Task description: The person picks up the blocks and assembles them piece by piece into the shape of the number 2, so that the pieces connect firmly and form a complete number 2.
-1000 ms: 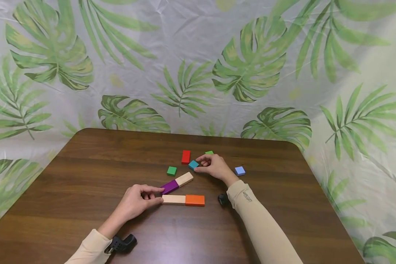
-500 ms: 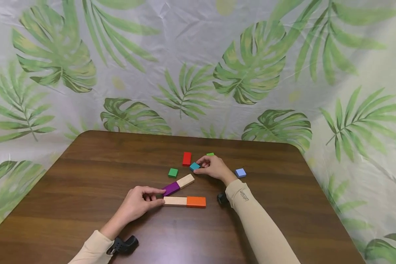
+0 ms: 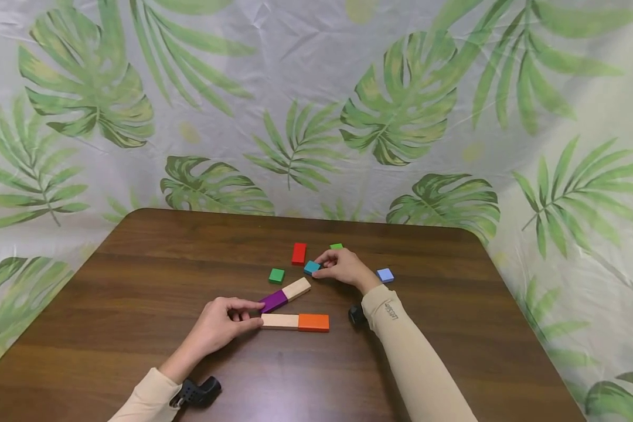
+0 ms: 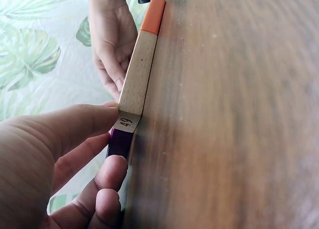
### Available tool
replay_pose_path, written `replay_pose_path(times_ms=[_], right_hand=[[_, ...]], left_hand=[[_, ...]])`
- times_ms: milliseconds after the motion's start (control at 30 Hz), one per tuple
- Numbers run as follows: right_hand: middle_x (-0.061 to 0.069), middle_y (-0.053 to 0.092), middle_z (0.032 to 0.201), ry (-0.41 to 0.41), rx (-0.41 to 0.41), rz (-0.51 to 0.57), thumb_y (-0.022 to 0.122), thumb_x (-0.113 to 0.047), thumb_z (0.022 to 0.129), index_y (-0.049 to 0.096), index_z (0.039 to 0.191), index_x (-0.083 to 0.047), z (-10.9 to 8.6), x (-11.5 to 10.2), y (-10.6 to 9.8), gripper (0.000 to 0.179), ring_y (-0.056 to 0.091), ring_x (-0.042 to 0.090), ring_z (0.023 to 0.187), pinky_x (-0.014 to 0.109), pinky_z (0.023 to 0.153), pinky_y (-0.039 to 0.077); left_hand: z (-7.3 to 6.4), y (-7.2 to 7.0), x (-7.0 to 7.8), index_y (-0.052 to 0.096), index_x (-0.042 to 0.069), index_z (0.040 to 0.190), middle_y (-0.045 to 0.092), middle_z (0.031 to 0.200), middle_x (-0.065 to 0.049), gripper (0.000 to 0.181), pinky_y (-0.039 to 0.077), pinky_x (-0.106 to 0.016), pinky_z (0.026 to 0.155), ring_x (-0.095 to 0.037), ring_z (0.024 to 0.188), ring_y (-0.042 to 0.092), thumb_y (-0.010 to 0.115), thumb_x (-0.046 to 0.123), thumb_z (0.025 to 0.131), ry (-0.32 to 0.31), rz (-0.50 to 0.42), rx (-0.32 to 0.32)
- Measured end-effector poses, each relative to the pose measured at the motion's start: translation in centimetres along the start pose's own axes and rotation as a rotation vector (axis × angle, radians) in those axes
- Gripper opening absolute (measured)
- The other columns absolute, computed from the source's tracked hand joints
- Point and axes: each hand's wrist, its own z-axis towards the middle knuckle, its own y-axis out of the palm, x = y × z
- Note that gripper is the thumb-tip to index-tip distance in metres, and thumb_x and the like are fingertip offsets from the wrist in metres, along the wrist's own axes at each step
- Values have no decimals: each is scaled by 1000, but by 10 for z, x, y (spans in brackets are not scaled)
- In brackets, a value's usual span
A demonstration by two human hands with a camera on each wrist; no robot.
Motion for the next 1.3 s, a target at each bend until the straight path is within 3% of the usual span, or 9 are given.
replay_pose_path(times_ms=[633, 1300], right_hand=[[9, 71, 120, 7, -78, -41, 83, -27, 94, 80, 121, -10, -3, -1, -5, 31, 56, 23, 110, 35, 96, 47], [10, 73, 120, 5, -119, 3, 84, -21, 93, 79, 118, -7, -4, 0, -5, 29, 59, 22, 109, 36, 98, 49]], left_hand=[[0, 0, 0, 88, 23, 105, 65, 68, 9, 23, 37, -22, 52, -5, 57, 50, 93, 23, 83, 11, 2, 16], [-2, 0, 0, 88, 24, 105, 65, 68, 9, 23, 37, -21, 52, -5, 57, 49, 93, 24, 83, 15, -2, 8]])
